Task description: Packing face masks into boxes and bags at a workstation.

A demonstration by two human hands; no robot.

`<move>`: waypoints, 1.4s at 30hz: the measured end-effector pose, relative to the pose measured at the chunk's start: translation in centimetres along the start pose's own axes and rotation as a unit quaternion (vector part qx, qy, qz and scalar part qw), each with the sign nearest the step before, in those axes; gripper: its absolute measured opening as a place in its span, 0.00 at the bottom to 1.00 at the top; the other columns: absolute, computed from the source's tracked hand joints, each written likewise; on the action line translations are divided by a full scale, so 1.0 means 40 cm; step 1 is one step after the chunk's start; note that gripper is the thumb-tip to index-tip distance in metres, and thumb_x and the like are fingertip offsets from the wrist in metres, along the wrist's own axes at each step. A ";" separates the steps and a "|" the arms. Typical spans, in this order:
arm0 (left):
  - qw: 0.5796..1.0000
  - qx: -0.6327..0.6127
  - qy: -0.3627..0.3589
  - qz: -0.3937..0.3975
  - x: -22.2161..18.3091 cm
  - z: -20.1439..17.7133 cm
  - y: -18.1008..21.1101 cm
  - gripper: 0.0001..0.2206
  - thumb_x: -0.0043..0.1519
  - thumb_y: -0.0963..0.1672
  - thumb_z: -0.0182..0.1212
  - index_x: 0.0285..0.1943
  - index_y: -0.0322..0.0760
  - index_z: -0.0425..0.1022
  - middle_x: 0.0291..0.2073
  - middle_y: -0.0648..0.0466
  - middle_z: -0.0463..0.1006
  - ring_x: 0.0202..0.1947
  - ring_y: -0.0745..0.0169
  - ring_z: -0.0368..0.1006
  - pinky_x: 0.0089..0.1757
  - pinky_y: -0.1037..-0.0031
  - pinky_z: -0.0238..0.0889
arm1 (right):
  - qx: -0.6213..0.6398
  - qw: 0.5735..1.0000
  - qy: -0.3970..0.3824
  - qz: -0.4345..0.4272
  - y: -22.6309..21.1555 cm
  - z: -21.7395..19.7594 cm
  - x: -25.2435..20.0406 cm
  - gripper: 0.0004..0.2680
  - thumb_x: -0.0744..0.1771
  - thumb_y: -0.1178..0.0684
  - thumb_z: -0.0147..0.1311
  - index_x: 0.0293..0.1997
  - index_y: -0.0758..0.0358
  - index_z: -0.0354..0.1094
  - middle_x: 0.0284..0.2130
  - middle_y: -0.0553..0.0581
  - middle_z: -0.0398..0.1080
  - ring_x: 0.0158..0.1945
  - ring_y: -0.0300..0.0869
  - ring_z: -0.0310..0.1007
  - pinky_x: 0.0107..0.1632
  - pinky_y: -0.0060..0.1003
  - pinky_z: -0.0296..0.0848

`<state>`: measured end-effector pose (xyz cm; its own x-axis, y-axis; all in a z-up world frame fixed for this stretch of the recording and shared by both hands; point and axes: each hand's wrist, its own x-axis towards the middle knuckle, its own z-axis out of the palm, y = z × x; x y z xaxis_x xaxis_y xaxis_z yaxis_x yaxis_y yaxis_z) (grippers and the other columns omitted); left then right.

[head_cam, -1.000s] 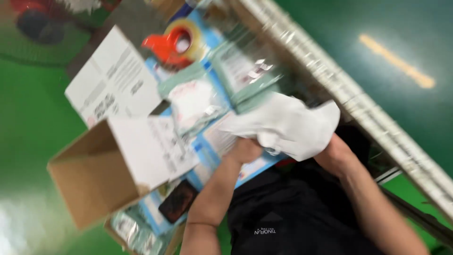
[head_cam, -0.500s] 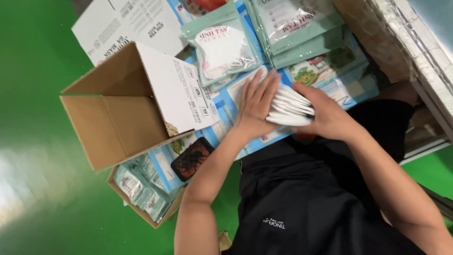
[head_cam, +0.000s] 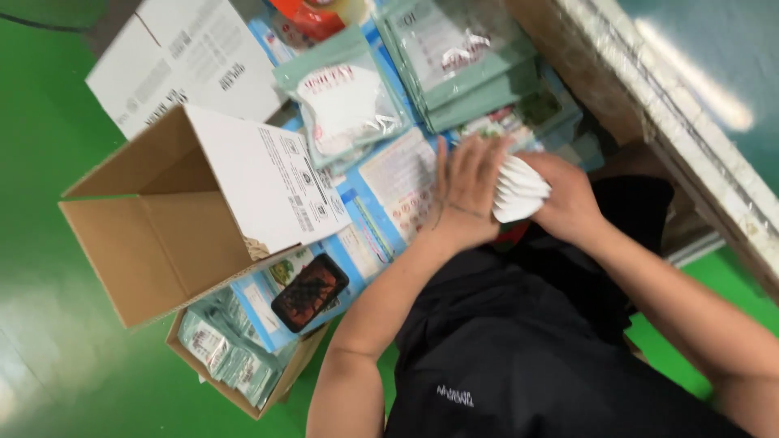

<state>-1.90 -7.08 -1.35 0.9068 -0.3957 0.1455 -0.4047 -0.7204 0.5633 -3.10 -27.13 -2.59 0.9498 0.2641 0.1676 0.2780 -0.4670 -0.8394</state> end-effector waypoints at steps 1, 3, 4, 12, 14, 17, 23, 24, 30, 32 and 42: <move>0.998 -0.032 -0.031 0.054 0.013 -0.026 0.013 0.47 0.46 0.44 0.70 0.79 0.41 0.50 0.72 0.48 0.59 0.76 0.41 0.50 0.73 0.38 0.29 | 0.032 0.998 -0.019 0.053 0.026 -0.004 -0.018 0.14 0.62 0.55 0.63 0.52 0.63 0.72 0.44 0.62 0.76 0.47 0.53 0.78 0.49 0.42 0.74; 0.990 -0.062 -0.063 0.109 0.046 -0.085 0.018 0.47 0.43 0.42 0.66 0.78 0.39 0.52 0.74 0.46 0.59 0.76 0.39 0.50 0.72 0.39 0.29 | 0.064 0.992 -0.037 0.106 0.054 -0.014 -0.062 0.09 0.63 0.55 0.62 0.47 0.60 0.76 0.39 0.59 0.78 0.43 0.49 0.81 0.47 0.40 0.75; 0.978 -0.158 -0.053 0.124 0.065 -0.120 0.008 0.40 0.49 0.43 0.66 0.75 0.40 0.59 0.72 0.48 0.64 0.75 0.43 0.56 0.72 0.43 0.35 | 0.058 0.992 -0.054 0.094 0.056 -0.019 -0.087 0.11 0.62 0.54 0.63 0.47 0.62 0.75 0.39 0.59 0.78 0.44 0.48 0.80 0.48 0.39 0.75; 0.997 0.013 0.059 0.048 0.355 -0.047 -0.209 0.09 0.62 0.43 0.58 0.45 0.46 0.85 0.41 0.54 0.82 0.47 0.49 0.76 0.45 0.58 0.71 | 0.273 0.936 -0.200 0.098 -0.043 0.023 -0.216 0.14 0.60 0.54 0.66 0.47 0.66 0.74 0.43 0.58 0.77 0.47 0.44 0.79 0.51 0.37 0.76; 0.987 0.134 -0.078 0.047 0.386 -0.060 -0.185 0.07 0.54 0.44 0.63 0.34 0.41 0.85 0.37 0.49 0.81 0.42 0.47 0.76 0.39 0.54 0.69 | 0.292 0.927 -0.235 0.033 -0.060 0.022 -0.230 0.12 0.61 0.56 0.65 0.48 0.67 0.74 0.44 0.59 0.77 0.49 0.44 0.79 0.52 0.38 0.75; 0.967 0.182 -0.172 0.037 0.407 -0.104 -0.138 0.14 0.54 0.50 0.66 0.34 0.35 0.83 0.38 0.45 0.80 0.39 0.43 0.77 0.41 0.55 0.69 | 0.263 0.882 -0.349 0.178 -0.088 -0.022 -0.213 0.12 0.59 0.57 0.66 0.44 0.65 0.76 0.34 0.55 0.82 0.39 0.45 0.83 0.44 0.37 0.79; 0.934 0.277 -0.220 0.058 0.393 0.039 -0.188 0.06 0.58 0.40 0.59 0.37 0.40 0.83 0.38 0.46 0.83 0.43 0.47 0.81 0.43 0.61 0.74 | 0.166 0.902 -0.384 0.110 -0.102 -0.018 -0.172 0.09 0.58 0.58 0.66 0.37 0.65 0.72 0.28 0.60 0.78 0.35 0.53 0.80 0.38 0.40 0.76; 0.934 0.279 -0.217 0.057 0.389 0.036 -0.196 0.06 0.58 0.40 0.59 0.37 0.40 0.83 0.38 0.46 0.83 0.43 0.47 0.81 0.43 0.61 0.74 | 0.164 0.902 -0.385 0.108 -0.100 -0.014 -0.169 0.09 0.58 0.58 0.66 0.37 0.65 0.72 0.28 0.60 0.78 0.35 0.53 0.80 0.38 0.40 0.76; 0.991 0.012 0.128 -0.024 0.301 -0.095 -0.173 0.02 0.56 0.42 0.64 0.36 0.42 0.78 0.35 0.49 0.80 0.38 0.45 0.77 0.39 0.59 0.70 | 0.244 0.900 -0.356 0.062 0.070 0.019 -0.226 0.09 0.61 0.60 0.60 0.42 0.67 0.77 0.35 0.58 0.83 0.39 0.45 0.85 0.43 0.37 0.80; 0.975 -0.043 0.217 -0.032 0.217 -0.139 -0.138 0.06 0.58 0.41 0.63 0.42 0.40 0.73 0.35 0.50 0.77 0.38 0.46 0.75 0.40 0.58 0.70 | 0.348 0.913 -0.083 0.195 0.191 0.028 -0.275 0.11 0.60 0.61 0.59 0.44 0.72 0.77 0.37 0.57 0.82 0.40 0.42 0.82 0.46 0.39 0.79; 0.984 -0.161 0.069 -0.042 -0.097 -0.023 0.073 0.27 0.56 0.40 0.60 0.68 0.38 0.65 0.33 0.47 0.78 0.33 0.42 0.77 0.36 0.57 0.70 | 0.085 0.974 0.106 0.180 -0.100 0.053 -0.093 0.16 0.59 0.57 0.64 0.50 0.68 0.72 0.37 0.58 0.77 0.41 0.41 0.76 0.47 0.35 0.73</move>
<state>-6.49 -7.15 0.48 0.9516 -0.2457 0.1846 -0.2903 -0.5211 0.8026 -8.04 -24.47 -0.95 0.9947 -0.0798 -0.0653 -0.0890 -0.3454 -0.9342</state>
